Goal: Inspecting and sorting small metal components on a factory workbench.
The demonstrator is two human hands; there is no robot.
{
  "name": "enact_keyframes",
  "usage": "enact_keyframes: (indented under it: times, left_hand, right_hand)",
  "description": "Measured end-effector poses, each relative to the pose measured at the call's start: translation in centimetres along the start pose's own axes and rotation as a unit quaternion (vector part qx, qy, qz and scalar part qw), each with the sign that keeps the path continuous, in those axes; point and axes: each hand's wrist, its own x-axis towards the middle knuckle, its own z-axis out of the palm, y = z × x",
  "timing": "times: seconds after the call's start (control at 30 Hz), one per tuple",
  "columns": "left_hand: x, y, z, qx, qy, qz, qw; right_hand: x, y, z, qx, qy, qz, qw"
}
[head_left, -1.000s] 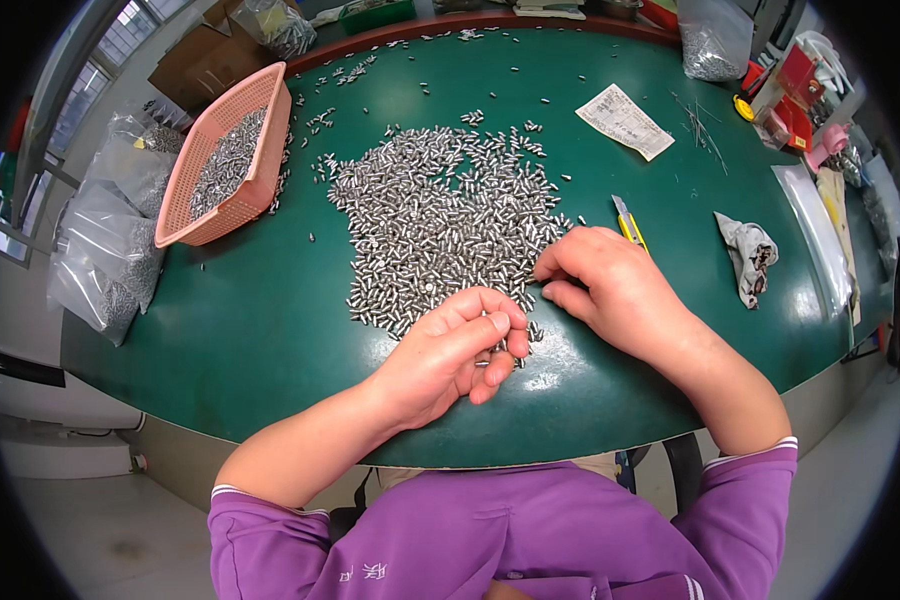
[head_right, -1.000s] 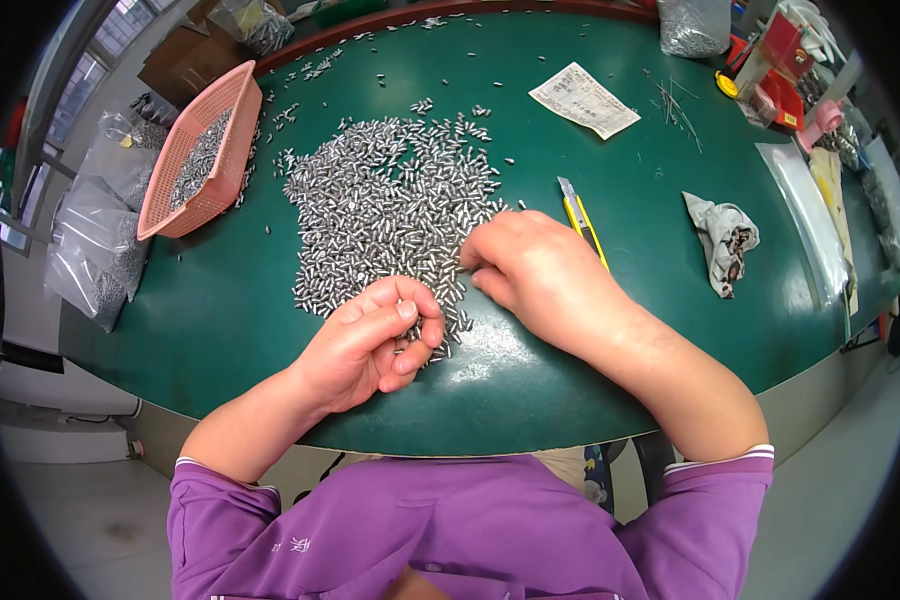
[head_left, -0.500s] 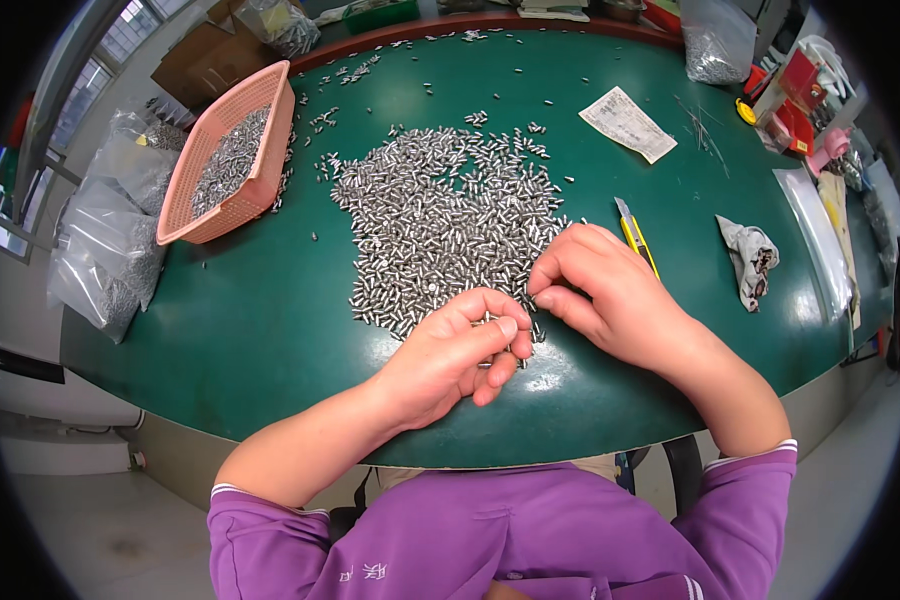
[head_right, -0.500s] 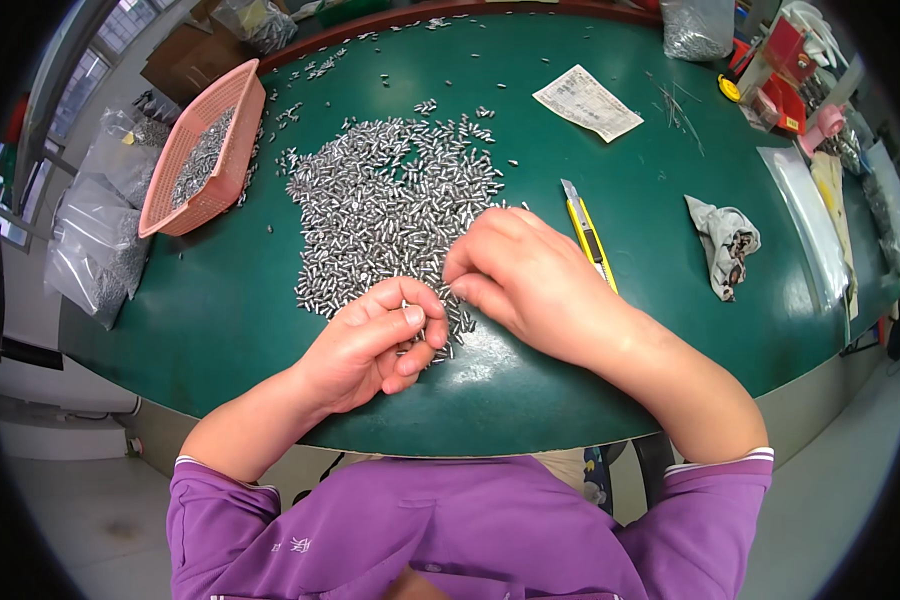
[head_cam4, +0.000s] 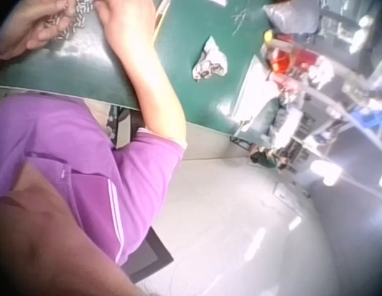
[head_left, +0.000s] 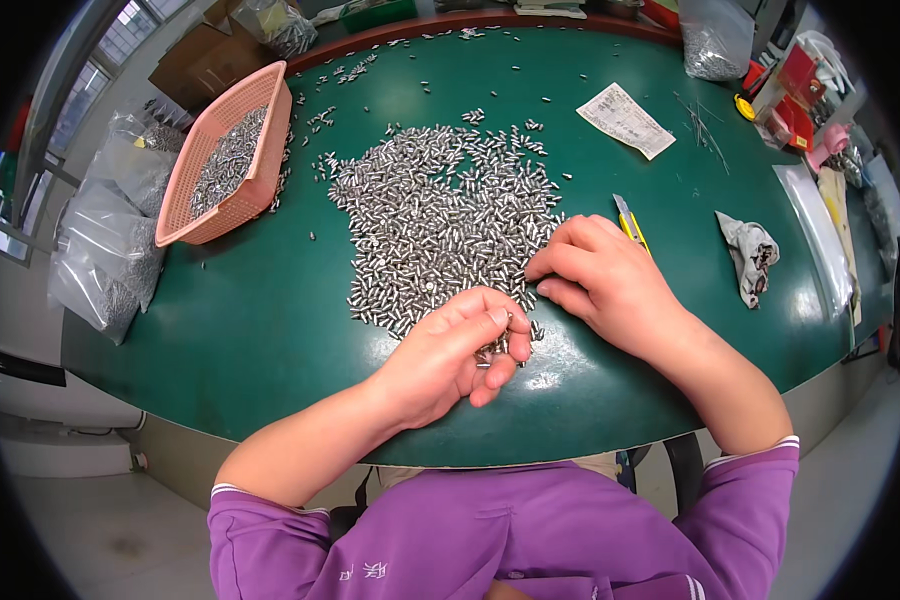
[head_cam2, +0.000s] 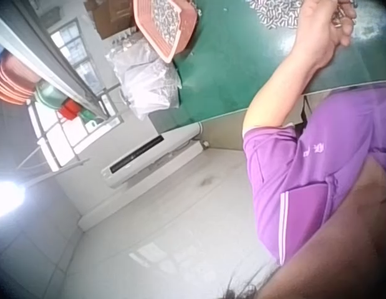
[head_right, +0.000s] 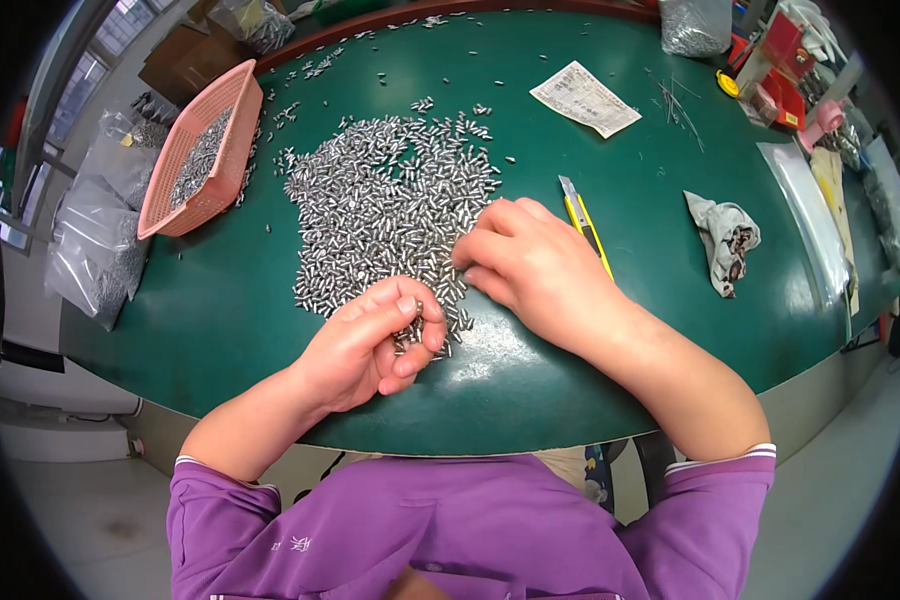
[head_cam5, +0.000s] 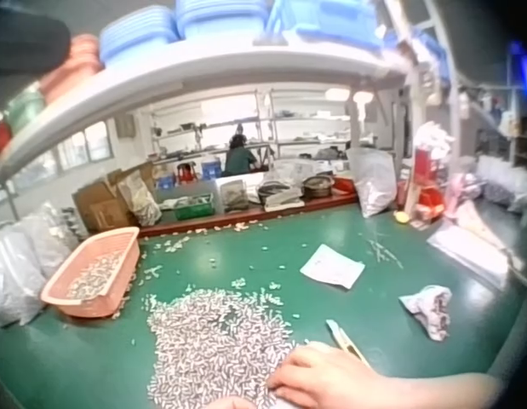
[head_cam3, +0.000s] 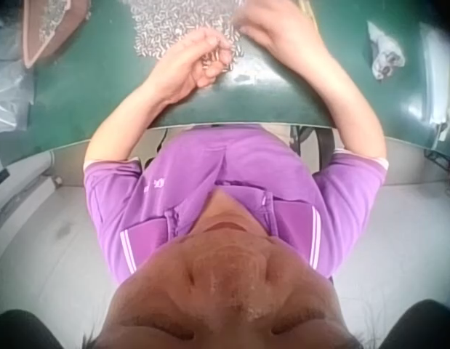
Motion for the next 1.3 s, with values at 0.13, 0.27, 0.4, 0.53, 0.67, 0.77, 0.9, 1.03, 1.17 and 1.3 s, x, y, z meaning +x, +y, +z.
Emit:
enact_keyframes:
  times: [0.13,0.27,0.4,0.53,0.67,0.77,0.9,1.03,1.17,1.3]
  left_hand:
    - [0.0,-0.1,-0.2,-0.008,-0.006,0.007,1.000]
    - [0.0,-0.2,-0.2,-0.008,-0.004,0.017,1.000]
    - [0.0,-0.2,-0.3,-0.001,-0.010,0.026,1.000]
    - [0.1,-0.2,-0.4,-0.015,-0.028,0.024,0.999]
    - [0.0,-0.3,-0.4,-0.018,-0.014,0.026,0.999]
    - [0.0,-0.4,-0.3,0.003,-0.001,0.028,1.000]
    - [-0.1,-0.2,-0.3,0.034,0.002,0.015,0.999]
    - [0.1,-0.3,-0.2,0.003,0.000,0.017,1.000]
    - [0.1,-0.1,-0.4,-0.010,-0.004,0.014,1.000]
    - [0.0,-0.2,-0.7,-0.019,-0.025,0.018,0.999]
  right_hand:
    - [-0.1,-0.1,0.2,-0.025,-0.017,0.014,0.999]
    - [-0.1,-0.3,0.2,-0.034,-0.029,0.019,0.999]
    - [-0.1,-0.6,0.1,-0.037,-0.034,0.014,0.999]
    - [-0.3,-0.2,0.5,-0.033,-0.029,-0.001,0.999]
    - [0.3,-0.8,-0.1,0.008,-0.009,-0.028,1.000]
    - [0.4,-1.6,-0.3,0.056,0.029,-0.082,0.995]
    - [0.3,-2.0,-0.3,0.078,0.022,-0.100,0.992]
    - [0.4,-1.4,-0.5,0.046,0.064,-0.073,0.994]
    - [0.4,-0.5,-0.6,-0.015,0.058,-0.001,0.998]
    - [0.2,0.1,-0.6,-0.044,0.031,-0.001,0.999]
